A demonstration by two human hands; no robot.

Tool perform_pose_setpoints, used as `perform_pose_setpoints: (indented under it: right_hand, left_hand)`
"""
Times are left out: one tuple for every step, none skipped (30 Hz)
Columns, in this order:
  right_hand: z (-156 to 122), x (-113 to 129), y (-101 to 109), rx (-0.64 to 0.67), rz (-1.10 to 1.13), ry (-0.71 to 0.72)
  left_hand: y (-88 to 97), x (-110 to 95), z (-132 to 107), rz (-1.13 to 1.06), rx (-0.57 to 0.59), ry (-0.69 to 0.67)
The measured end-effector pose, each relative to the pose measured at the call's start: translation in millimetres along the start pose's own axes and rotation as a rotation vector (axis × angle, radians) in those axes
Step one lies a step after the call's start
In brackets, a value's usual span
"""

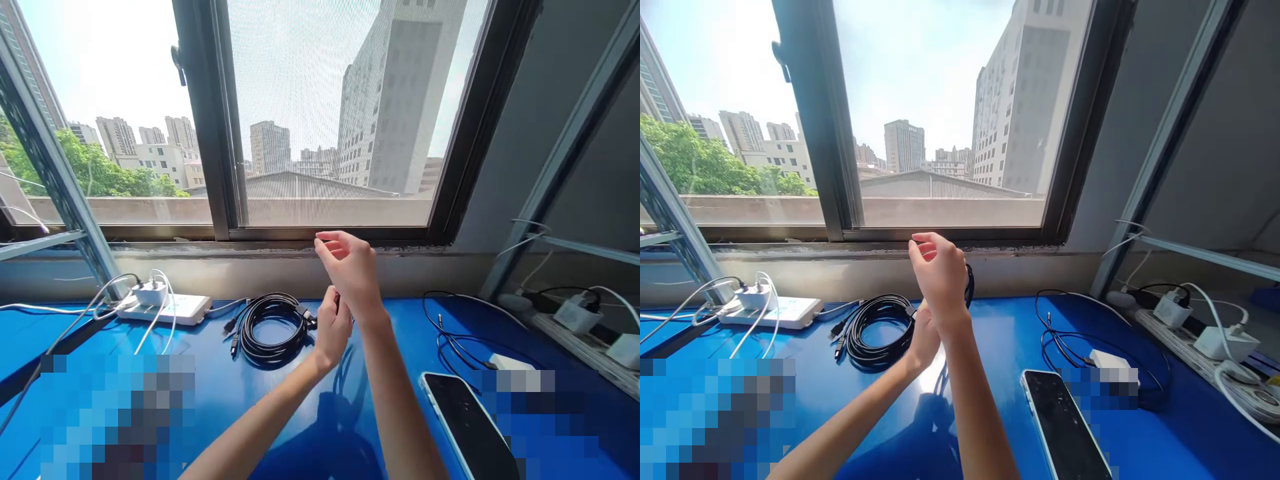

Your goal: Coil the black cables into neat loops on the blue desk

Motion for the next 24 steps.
perform_pose_setpoints:
  right_hand:
    - [0, 4, 5, -0.035, 0.023, 0.016]
    - [0, 8, 9, -0.07, 0.043, 0.034]
    - [-1, 13, 14, -0.107, 0.06, 0.057]
    - [-2, 17, 18, -0.145, 0.074, 0.088]
    - [-3, 22, 22, -0.182, 0.082, 0.122]
    - [-5, 26, 26, -0.215, 0.082, 0.153]
    - [-7, 30, 28, -0.237, 0.072, 0.176]
    - [-9, 33, 28, -0.238, 0.05, 0.187]
    - [-11, 35, 26, -0.206, 0.02, 0.186]
    - [-13, 36, 21, -0.135, -0.007, 0.179]
    - [-15, 37, 15, -0.045, -0.026, 0.168]
    - [-17, 39, 8, 0.048, -0.037, 0.158]
    - [-20, 40, 3, 0.124, -0.041, 0.151]
    - [-22, 42, -1, 0.169, -0.039, 0.146]
    - [-24, 44, -2, 0.18, -0.033, 0.146]
    - [-26, 47, -2, 0.172, -0.024, 0.151]
    - [-27, 50, -2, 0.166, -0.006, 0.169]
    - [-29, 55, -3, 0.175, 0.024, 0.201]
    - [-31, 60, -4, 0.189, 0.06, 0.243]
    - [-32, 64, -5, 0.2, 0.091, 0.282]
    - [-34, 68, -5, 0.205, 0.114, 0.311]
    - [-34, 70, -5, 0.202, 0.136, 0.323]
    - [-35, 70, -6, 0.197, 0.161, 0.315]
    - [-34, 68, -6, 0.192, 0.198, 0.288]
  left_hand:
    - [6.2, -15, 2, -0.088, -0.036, -0.021]
    - [12.0, -29, 3, -0.161, -0.046, -0.031]
    - [17.5, -42, 4, -0.224, -0.034, -0.035]
    - [24.4, -55, 4, -0.281, -0.028, -0.047]
    - [32.7, -66, 3, -0.334, -0.039, -0.056]
    - [40.9, -76, 2, -0.381, -0.045, -0.054]
    - [48.2, -85, 0, -0.406, -0.044, -0.056]
    - [54.1, -92, -2, -0.413, -0.035, -0.054]
    - [58.5, -99, -4, -0.408, -0.016, -0.056]
    - [61.9, -105, -7, -0.397, 0.0, -0.066]
    - [64.1, -111, -10, -0.381, 0.015, -0.079]
    - [65.5, -115, -13, -0.369, 0.024, -0.097]
    - [66.4, -119, -16, -0.362, 0.025, -0.116]
    - [66.5, -122, -19, -0.362, 0.023, -0.131]
    - [65.9, -124, -22, -0.37, 0.021, -0.143]
    - [64.8, -126, -25, -0.383, 0.022, -0.152]
    - [63.5, -127, -28, -0.4, 0.023, -0.161]
    - [62.2, -128, -30, -0.418, 0.025, -0.169]
    - [60.9, -128, -31, -0.431, 0.029, -0.174]
    - [60.1, -128, -32, -0.438, 0.031, -0.181]
    - [59.8, -129, -33, -0.432, 0.034, -0.191]
    - [60.0, -129, -33, -0.411, 0.039, -0.205]
    - [61.5, -131, -34, -0.375, 0.037, -0.232]
    - [64.5, -133, -34, -0.321, 0.02, -0.283]
Point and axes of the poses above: each hand's wrist, its own z-axis towards the middle knuckle, its own y-axis out of the back of the hand, x = y × z, the point moved 6 cm from there along z, towards the middle knuckle, and after that the axes turned 8 degrees about y, right-handed, at the moved point
